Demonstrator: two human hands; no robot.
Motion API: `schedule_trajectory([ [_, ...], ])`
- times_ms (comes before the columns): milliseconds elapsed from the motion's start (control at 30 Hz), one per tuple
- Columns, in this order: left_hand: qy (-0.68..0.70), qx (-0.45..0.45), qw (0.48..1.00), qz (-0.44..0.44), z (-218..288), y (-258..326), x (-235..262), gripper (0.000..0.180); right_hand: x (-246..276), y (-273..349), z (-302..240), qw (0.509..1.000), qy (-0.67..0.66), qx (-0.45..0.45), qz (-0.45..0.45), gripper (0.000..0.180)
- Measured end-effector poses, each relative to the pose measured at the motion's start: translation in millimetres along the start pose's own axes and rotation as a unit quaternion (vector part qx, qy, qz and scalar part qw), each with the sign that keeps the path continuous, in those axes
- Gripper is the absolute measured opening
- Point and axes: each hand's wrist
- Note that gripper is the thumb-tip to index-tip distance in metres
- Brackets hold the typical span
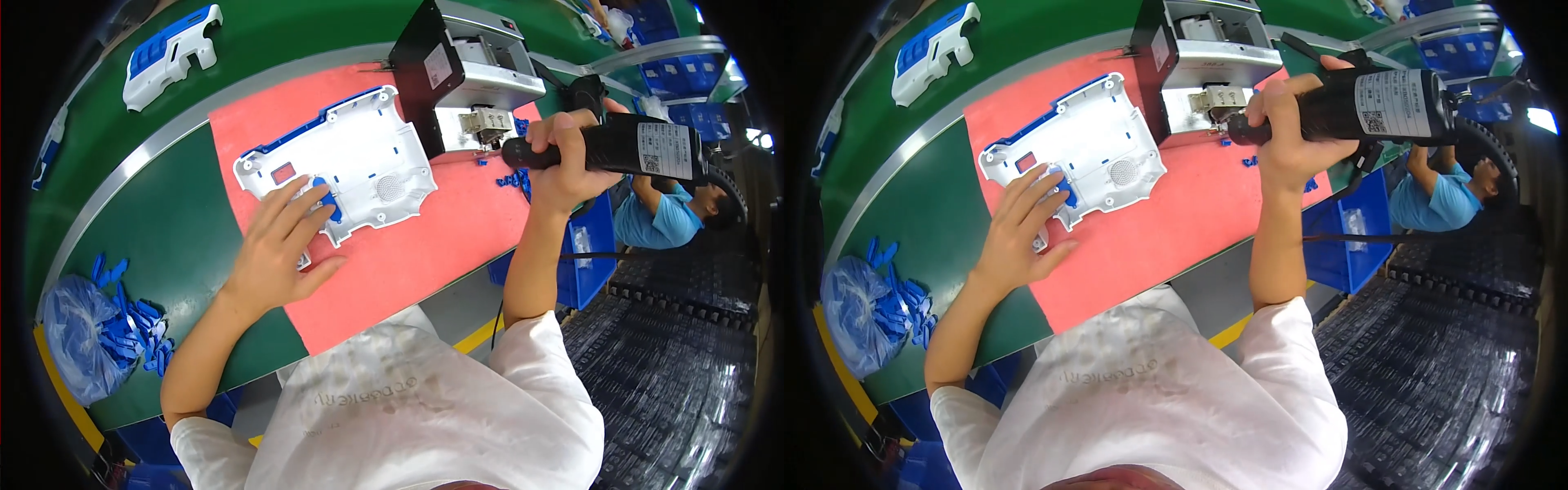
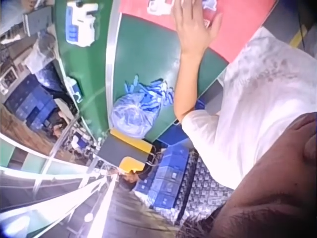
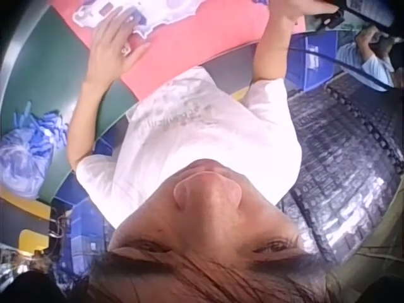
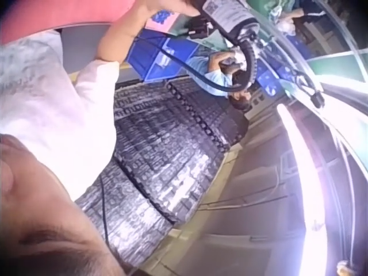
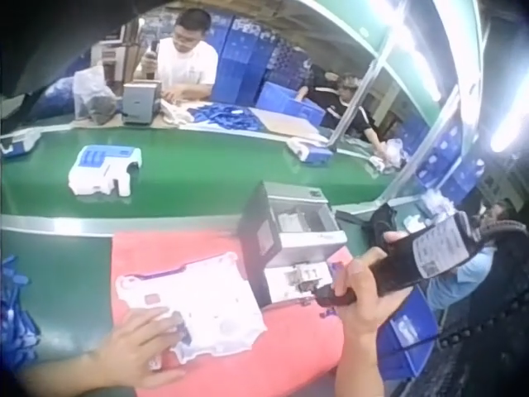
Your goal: Assembling plastic lighting fixture housings using blue component inserts and an electric screwdriver.
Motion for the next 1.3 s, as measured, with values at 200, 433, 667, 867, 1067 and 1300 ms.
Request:
schedule_trajectory([
  [200,0.054,0.015,0.998,0.010,2,0,-1,0.063,-42,38,-33,0.988,-0.144,-0.044,-0.022,0.059],
  [433,0.012,0.003,1.000,0.025,-2,1,-6,0.046,-88,84,-16,0.981,-0.050,-0.094,-0.164,0.060],
  [667,0.015,-0.019,0.998,0.052,-4,6,-9,0.037,-92,96,-12,0.973,-0.070,-0.105,-0.195,0.059],
  [867,0.025,-0.017,0.997,0.065,-4,8,-9,0.032,-96,104,-7,0.968,-0.071,-0.128,-0.204,0.060],
  [1067,0.049,-0.002,0.998,0.046,-5,10,-11,0.040,-83,112,-10,0.963,-0.019,-0.110,-0.247,0.057],
  [1300,0.055,0.005,0.997,0.046,-8,9,-12,0.041,-82,116,-7,0.958,-0.068,-0.065,-0.270,0.049],
])
Point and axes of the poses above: each hand's wrist, its own y-axis away from the middle knuckle, its own x-axis out of the back of the hand, z = x × y, and after that the axes turned 6 degrees about z, right-handed
